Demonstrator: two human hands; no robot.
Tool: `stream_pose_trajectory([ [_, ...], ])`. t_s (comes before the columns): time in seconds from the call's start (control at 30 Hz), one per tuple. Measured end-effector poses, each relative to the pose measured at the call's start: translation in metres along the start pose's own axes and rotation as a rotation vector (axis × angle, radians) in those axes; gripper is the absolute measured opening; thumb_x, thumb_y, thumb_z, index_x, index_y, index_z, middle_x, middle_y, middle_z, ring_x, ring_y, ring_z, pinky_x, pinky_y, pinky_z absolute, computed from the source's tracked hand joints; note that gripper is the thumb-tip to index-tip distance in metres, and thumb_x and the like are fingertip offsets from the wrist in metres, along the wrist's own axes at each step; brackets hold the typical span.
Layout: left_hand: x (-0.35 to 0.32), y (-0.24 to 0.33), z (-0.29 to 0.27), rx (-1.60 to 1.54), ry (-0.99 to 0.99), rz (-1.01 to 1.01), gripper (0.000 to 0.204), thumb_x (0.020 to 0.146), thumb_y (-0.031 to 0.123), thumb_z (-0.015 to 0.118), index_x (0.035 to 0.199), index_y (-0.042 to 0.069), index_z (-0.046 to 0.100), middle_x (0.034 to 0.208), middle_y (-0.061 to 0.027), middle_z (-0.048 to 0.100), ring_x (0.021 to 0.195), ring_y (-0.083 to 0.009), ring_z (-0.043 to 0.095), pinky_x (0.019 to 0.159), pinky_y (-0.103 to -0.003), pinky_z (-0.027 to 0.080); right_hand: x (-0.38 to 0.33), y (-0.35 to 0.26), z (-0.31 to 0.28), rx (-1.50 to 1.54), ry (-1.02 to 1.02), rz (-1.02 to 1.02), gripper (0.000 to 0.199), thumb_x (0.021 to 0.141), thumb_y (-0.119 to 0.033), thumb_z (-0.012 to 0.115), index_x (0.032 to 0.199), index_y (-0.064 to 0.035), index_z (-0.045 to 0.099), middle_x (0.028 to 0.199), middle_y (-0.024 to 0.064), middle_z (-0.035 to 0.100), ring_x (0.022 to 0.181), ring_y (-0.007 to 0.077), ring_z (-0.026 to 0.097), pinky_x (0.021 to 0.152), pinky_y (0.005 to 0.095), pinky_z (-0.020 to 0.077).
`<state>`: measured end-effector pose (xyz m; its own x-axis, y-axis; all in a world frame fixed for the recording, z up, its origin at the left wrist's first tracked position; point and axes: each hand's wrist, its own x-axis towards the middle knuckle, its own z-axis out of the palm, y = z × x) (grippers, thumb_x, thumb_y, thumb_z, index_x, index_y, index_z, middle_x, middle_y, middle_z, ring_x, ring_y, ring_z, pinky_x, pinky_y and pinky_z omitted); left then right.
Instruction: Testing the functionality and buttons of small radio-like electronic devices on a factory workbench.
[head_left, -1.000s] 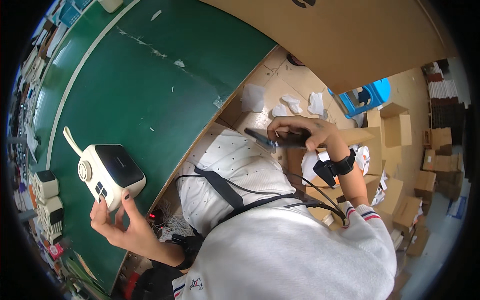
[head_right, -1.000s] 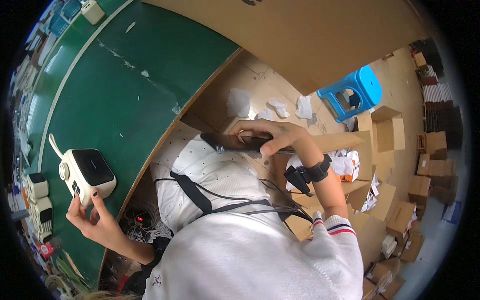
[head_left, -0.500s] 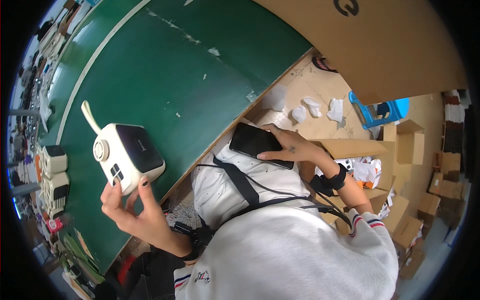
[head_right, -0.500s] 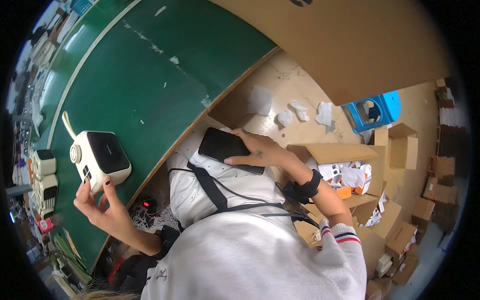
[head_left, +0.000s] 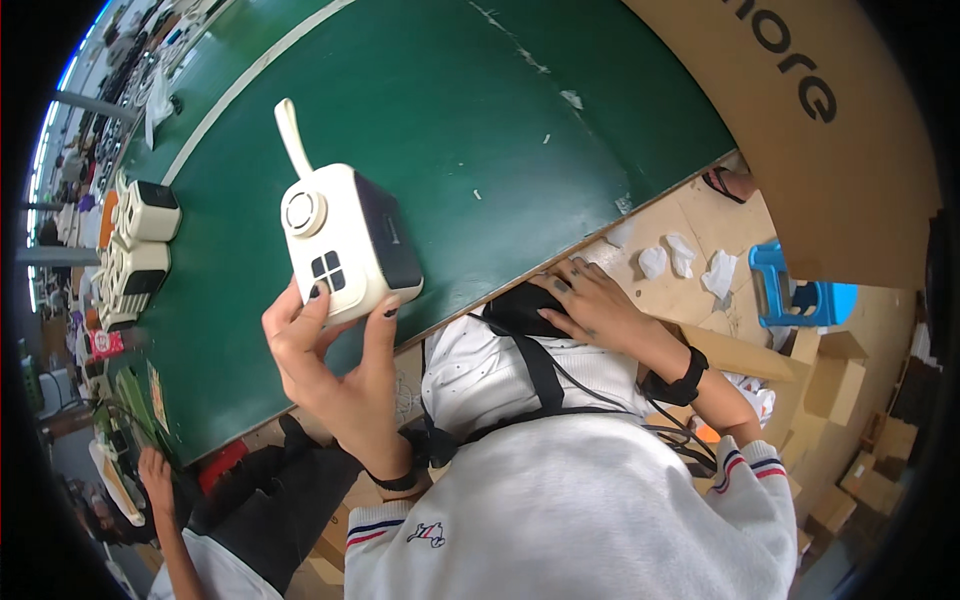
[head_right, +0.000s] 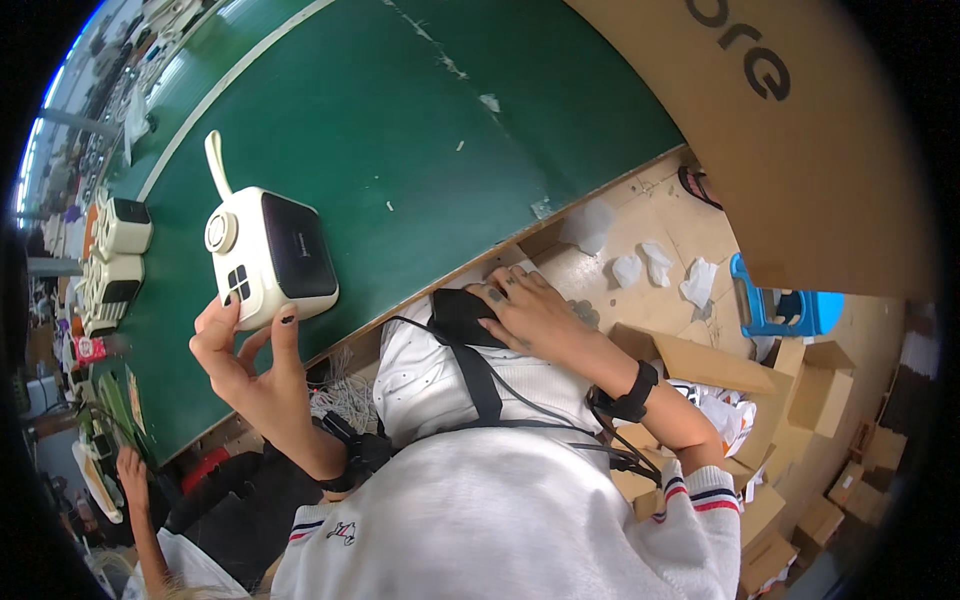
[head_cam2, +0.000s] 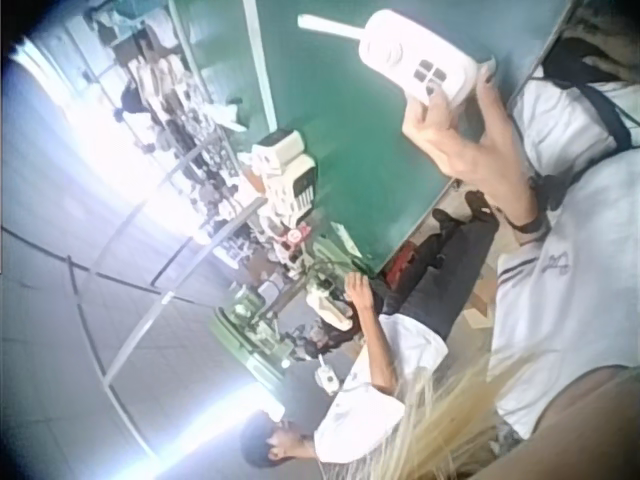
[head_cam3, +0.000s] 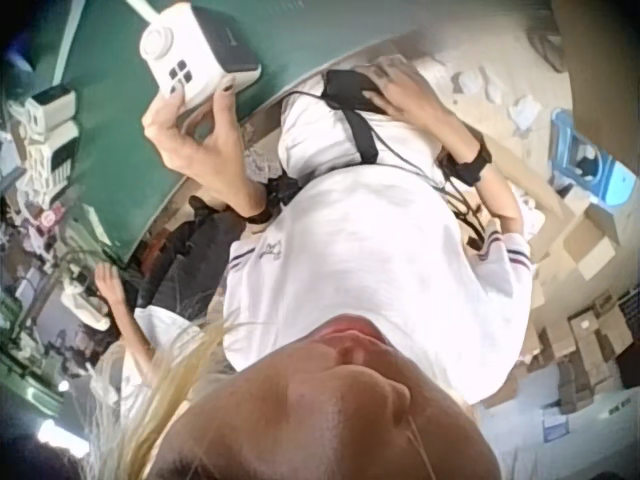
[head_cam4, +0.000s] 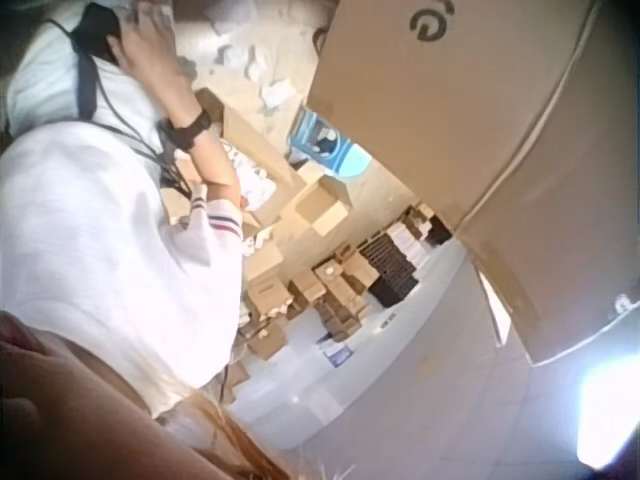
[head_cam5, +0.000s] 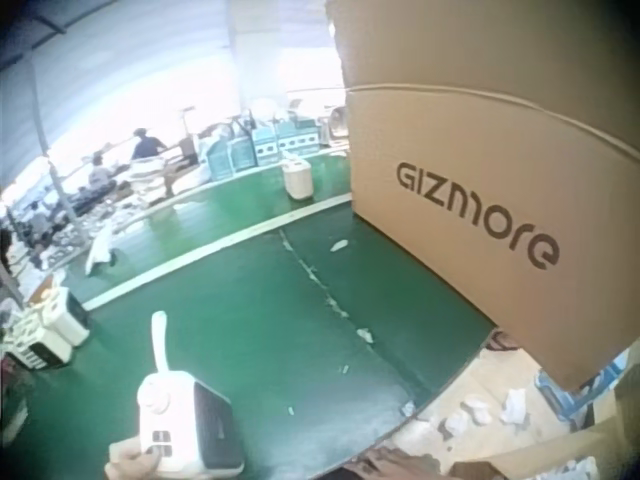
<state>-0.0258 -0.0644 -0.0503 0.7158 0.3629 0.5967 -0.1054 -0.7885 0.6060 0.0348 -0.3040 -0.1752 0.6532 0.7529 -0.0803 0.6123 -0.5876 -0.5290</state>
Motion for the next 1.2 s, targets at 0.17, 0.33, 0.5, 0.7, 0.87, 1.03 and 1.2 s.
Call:
stream_pose_trajectory([
  [0.17, 0.0, 0.001, 0.0, 0.0, 0.001, 0.017, 0.05, 0.065, 0.001, 0.081, 0.105, 0.002, 0.052, 0.11, -0.0202, 0.055, 0.091, -0.0263, 0.062, 0.064, -0.03, 0.059, 0.011, -0.002, 0.002, -0.043, 0.019, -0.128, 0.037, 0.09, -0.022, 0.054, 0.123, -0.0046, 0.054, 0.114, 0.0178, 0.051, 0.108, 0.0336, 0.049, 0.092, 0.0453, 0.0395],
  [0.33, 0.001, 0.001, -0.002, -0.019, -0.015, 0.035, 0.052, 0.064, 0.003, 0.083, 0.105, 0.005, 0.052, 0.112, -0.0213, 0.055, 0.086, -0.0253, 0.062, 0.065, -0.033, 0.054, 0.005, 0.007, -0.026, -0.159, 0.067, -0.123, 0.03, 0.089, -0.017, 0.053, 0.115, -0.0024, 0.057, 0.103, 0.0213, 0.058, 0.103, 0.037, 0.052, 0.093, 0.0463, 0.0384],
  [0.5, 0.001, -0.001, -0.003, -0.006, -0.037, 0.051, 0.054, 0.062, 0.004, 0.085, 0.105, 0.006, 0.052, 0.114, -0.0217, 0.054, 0.083, -0.0248, 0.063, 0.063, -0.032, 0.054, -0.001, 0.013, -0.049, -0.116, -0.092, -0.003, 0.03, 0.089, -0.018, 0.054, 0.112, -0.0009, 0.058, 0.102, 0.02, 0.059, 0.097, 0.0393, 0.055, 0.087, 0.0442, 0.0431],
  [0.7, 0.001, -0.003, -0.003, -0.041, -0.039, 0.077, 0.053, 0.063, 0.001, 0.082, 0.106, 0.004, 0.052, 0.115, -0.0214, 0.053, 0.088, -0.0254, 0.064, 0.068, -0.031, 0.056, 0.01, 0.014, -0.041, 0.156, -0.339, 0.099, 0.035, 0.09, -0.019, 0.055, 0.121, -0.0042, 0.053, 0.103, 0.0237, 0.061, 0.091, 0.0393, 0.06, 0.08, 0.0433, 0.0483],
  [0.87, 0.002, -0.003, -0.001, 0.001, -0.043, 0.086, 0.05, 0.065, -0.002, 0.08, 0.106, 0.001, 0.051, 0.113, -0.021, 0.055, 0.093, -0.0249, 0.064, 0.072, -0.031, 0.058, 0.023, 0.018, -0.034, 0.211, -0.227, -0.096, 0.027, 0.088, -0.016, 0.057, 0.11, -0.0003, 0.059, 0.084, 0.0248, 0.06, 0.081, 0.0414, 0.059, 0.072, 0.0454, 0.0457],
  [1.03, 0.001, -0.006, 0.001, -0.011, 0.012, 0.091, 0.059, 0.058, 0.017, 0.088, 0.107, 0.01, 0.055, 0.115, -0.021, 0.054, 0.085, -0.0289, 0.066, 0.059, -0.031, 0.056, 0.033, 0.02, -0.032, 0.173, -0.317, 0.008, 0.025, 0.086, -0.012, 0.057, 0.11, -0.0052, 0.059, 0.086, 0.0208, 0.063, 0.084, 0.0412, 0.059, 0.073, 0.0472, 0.0449],
  [1.2, 0.003, -0.005, -0.002, -0.027, -0.032, 0.114, 0.058, 0.062, 0.01, 0.085, 0.109, 0.006, 0.052, 0.114, -0.0221, 0.054, 0.09, -0.0277, 0.064, 0.065, -0.032, 0.056, 0.031, 0.014, -0.021, 0.105, -0.106, -0.099, 0.019, 0.083, -0.01, 0.06, 0.101, -0.0036, 0.063, 0.087, 0.022, 0.063, 0.083, 0.0433, 0.058, 0.073, 0.0477, 0.0457],
])
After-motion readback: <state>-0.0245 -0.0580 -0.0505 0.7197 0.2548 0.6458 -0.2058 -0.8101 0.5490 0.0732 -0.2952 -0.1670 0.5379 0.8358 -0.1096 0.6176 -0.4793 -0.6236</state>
